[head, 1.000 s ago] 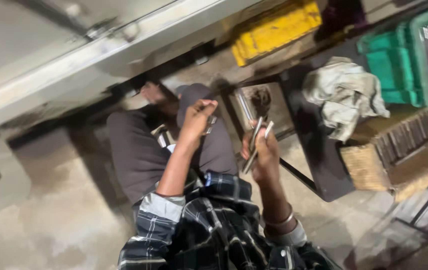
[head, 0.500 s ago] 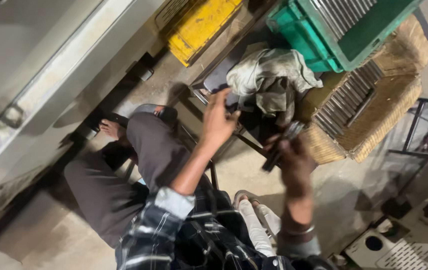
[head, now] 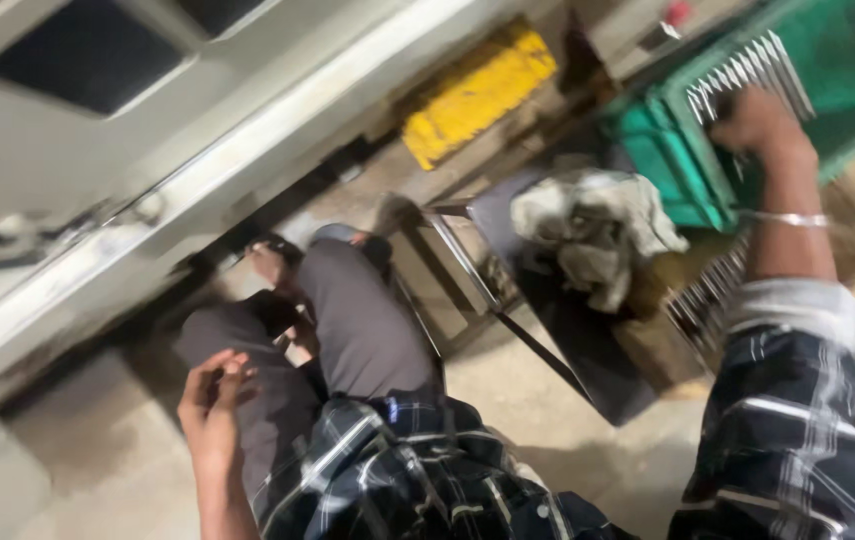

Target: The person sits on the floor in front of a CNC machine, picks up metal rods from a box, wipes each rod with a cloth, and places them into a green crate. The person opens and closes the machine door to access the interior and continues wiping rods one at a time.

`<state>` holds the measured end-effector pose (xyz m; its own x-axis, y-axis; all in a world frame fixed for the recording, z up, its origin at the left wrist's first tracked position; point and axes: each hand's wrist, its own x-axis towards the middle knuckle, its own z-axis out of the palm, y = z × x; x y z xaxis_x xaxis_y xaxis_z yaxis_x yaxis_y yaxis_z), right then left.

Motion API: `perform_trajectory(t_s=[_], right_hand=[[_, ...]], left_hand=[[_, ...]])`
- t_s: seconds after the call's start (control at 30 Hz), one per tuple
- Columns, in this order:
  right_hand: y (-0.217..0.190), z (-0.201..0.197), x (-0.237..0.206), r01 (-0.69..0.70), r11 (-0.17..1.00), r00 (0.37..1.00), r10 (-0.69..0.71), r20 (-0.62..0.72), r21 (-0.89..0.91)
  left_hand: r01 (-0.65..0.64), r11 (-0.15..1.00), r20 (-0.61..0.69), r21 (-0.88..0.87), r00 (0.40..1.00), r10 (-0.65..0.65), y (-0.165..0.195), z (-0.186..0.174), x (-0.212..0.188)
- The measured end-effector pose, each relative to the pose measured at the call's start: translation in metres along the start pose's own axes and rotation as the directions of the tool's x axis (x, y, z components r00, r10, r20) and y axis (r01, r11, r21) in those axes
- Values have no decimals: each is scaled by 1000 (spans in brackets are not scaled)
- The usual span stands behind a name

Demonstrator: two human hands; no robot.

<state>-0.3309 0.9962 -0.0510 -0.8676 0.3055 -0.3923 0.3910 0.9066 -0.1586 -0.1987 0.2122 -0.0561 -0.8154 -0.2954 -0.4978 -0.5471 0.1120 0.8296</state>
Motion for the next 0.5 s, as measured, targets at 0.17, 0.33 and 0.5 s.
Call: perform_trajectory(t_s=[0.17, 0.33, 0.5], right_hand=[[-39, 6, -8, 187, 982, 982, -186, 14, -39], [-53, 6, -14, 172, 969, 985, -171, 26, -178], [-52, 16, -15, 147, 942, 987, -158, -11, -302]], left_hand=[[43, 975, -160, -220, 984, -80, -23, -40, -36], [57, 945, -147, -321, 983, -109, -41, -33, -50], [76, 951, -76, -299, 992, -104, -47, -35, -47]])
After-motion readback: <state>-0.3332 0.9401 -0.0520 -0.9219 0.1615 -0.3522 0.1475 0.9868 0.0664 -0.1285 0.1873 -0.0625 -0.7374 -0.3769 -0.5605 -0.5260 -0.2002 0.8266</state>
